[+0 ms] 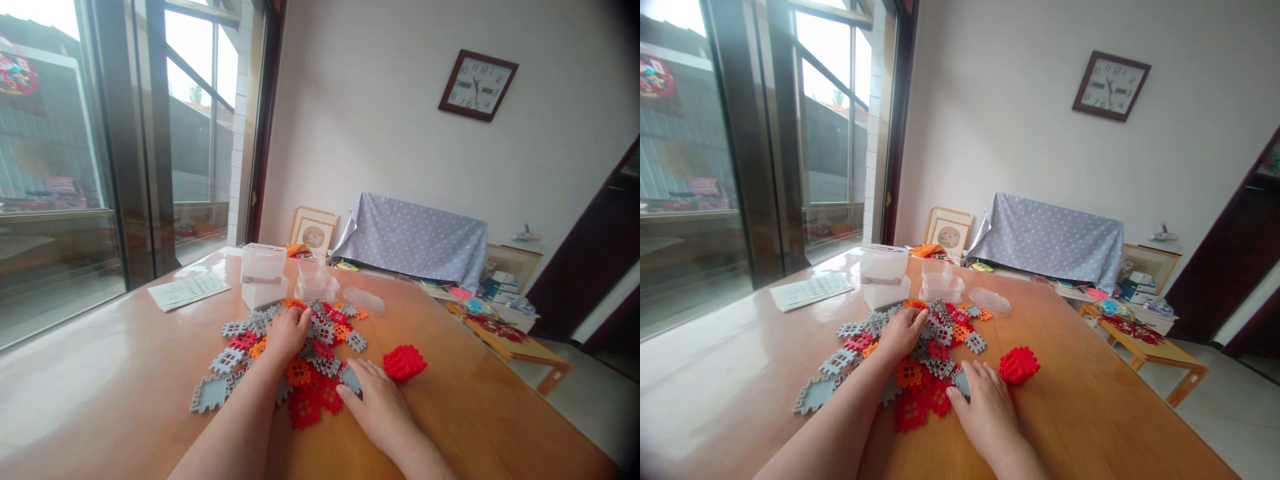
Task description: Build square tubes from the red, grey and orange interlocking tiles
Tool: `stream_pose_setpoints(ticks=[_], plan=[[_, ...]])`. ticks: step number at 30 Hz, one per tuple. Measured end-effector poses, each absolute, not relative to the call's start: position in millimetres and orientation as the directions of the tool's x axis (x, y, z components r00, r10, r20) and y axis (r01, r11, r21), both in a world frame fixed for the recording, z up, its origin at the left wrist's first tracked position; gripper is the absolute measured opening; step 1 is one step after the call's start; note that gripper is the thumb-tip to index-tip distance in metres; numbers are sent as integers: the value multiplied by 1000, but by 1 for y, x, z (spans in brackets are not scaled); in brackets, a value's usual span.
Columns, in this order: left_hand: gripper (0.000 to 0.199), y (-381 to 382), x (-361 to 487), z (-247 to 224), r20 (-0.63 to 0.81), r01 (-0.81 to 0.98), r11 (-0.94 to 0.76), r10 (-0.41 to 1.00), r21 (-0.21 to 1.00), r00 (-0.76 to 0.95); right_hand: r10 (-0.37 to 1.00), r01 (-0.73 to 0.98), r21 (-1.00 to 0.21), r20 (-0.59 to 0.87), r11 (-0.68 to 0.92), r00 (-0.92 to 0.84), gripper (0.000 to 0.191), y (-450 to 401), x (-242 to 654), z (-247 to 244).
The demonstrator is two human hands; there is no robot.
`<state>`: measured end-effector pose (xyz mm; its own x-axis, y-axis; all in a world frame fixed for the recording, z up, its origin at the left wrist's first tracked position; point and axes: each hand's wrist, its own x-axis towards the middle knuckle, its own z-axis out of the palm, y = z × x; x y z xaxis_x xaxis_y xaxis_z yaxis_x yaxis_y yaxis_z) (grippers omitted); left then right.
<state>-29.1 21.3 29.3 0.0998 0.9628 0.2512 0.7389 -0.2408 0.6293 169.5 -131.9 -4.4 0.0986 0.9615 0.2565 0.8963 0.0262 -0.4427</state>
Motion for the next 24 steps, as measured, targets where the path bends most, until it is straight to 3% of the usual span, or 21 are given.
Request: stream_pose_setpoints(ticks=[14, 19, 24], plan=[[54, 24, -28, 24, 271, 750, -255, 957, 611, 105, 958, 863, -479, 287, 157, -15, 55, -123, 171, -1], [51, 21, -27, 27, 267, 760, -264, 956, 594, 123, 928, 817, -536, 373, 213, 2, 49, -123, 170, 5], [52, 22, -27, 27, 271, 769, -276, 953, 576, 138, 866, 781, -508, 493, 364, -83, 39, -119, 164, 12]])
